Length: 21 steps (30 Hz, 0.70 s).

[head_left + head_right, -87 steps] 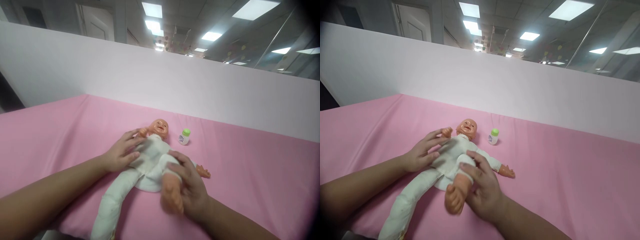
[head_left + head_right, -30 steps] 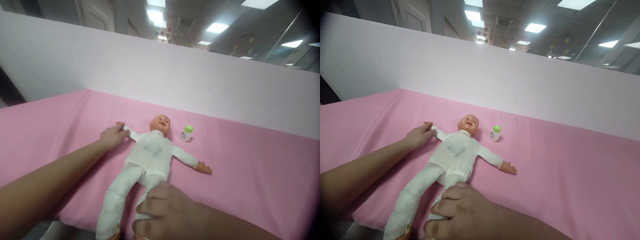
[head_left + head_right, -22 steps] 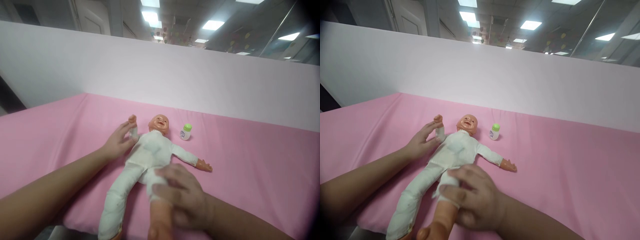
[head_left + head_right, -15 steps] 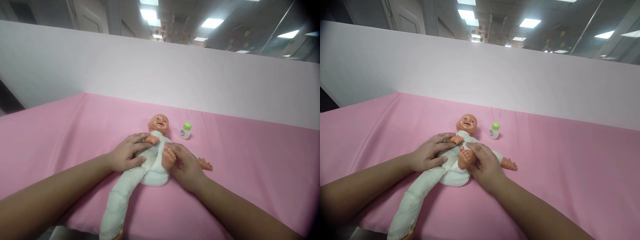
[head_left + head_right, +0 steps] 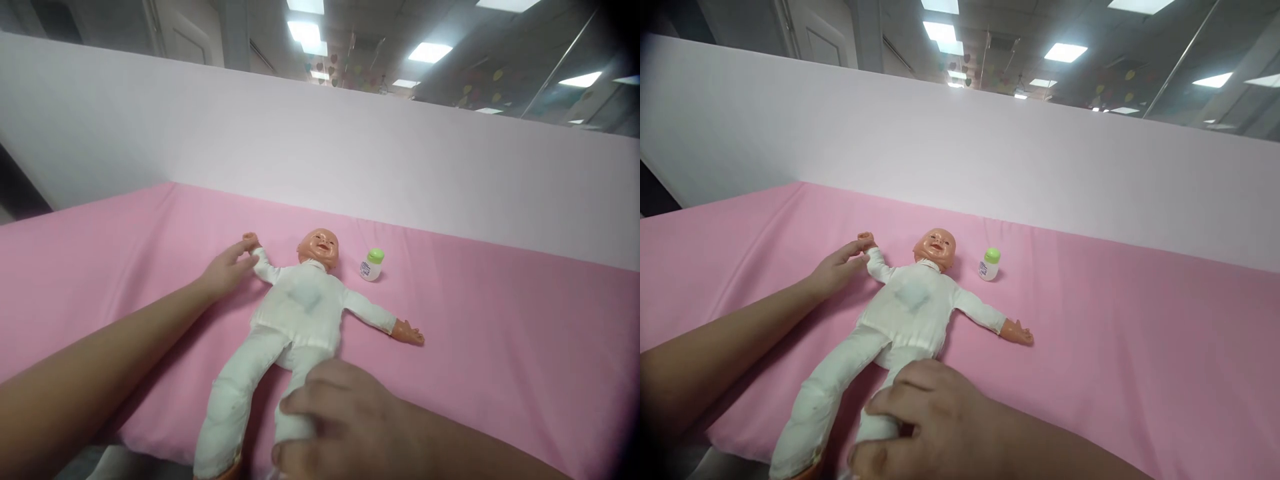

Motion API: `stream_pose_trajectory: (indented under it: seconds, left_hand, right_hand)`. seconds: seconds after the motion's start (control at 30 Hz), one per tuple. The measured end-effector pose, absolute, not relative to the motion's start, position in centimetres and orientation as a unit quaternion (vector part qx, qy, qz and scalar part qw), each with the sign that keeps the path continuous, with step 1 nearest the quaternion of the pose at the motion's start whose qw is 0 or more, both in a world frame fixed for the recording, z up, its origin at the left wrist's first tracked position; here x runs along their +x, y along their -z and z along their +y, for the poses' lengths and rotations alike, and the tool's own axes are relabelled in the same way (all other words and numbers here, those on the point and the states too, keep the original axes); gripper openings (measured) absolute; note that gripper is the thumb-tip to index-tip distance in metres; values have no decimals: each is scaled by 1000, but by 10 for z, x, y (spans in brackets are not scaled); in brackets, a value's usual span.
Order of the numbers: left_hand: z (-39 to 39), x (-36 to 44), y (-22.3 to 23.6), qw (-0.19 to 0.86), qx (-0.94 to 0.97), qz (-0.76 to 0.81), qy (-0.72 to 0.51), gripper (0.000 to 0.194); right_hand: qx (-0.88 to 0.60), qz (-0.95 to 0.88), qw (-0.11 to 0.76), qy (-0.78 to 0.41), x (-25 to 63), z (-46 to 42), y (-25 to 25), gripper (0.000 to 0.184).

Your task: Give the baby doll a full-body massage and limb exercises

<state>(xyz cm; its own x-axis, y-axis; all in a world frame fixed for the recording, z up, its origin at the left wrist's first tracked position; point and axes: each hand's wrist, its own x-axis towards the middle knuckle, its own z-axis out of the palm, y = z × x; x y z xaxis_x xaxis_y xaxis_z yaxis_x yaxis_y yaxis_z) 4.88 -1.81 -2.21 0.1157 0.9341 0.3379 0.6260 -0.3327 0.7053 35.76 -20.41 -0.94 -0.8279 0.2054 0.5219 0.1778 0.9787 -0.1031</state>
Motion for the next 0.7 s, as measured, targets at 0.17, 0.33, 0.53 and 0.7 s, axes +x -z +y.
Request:
stream_pose_trajectory:
  seconds: [0.17, 0.33, 0.53, 0.7]
  left_hand:
    - [-13, 37, 21, 106, 695, 671, -236, 63]
    - [-31, 51, 13, -22, 684, 704, -191, 64]
    - [-65, 98, -6, 36, 775, 578, -254, 56]
    - [-76, 145, -24, 110, 808, 553, -173, 52]
  right_hand:
    - [-121, -971, 203, 32, 351, -209, 24, 19]
    - [-101, -941, 307, -98, 362, -190, 23, 40]
    - [-349, -844, 363, -185, 383, -156, 18, 26]
    - [-533, -795, 258, -131, 388, -143, 19, 56]
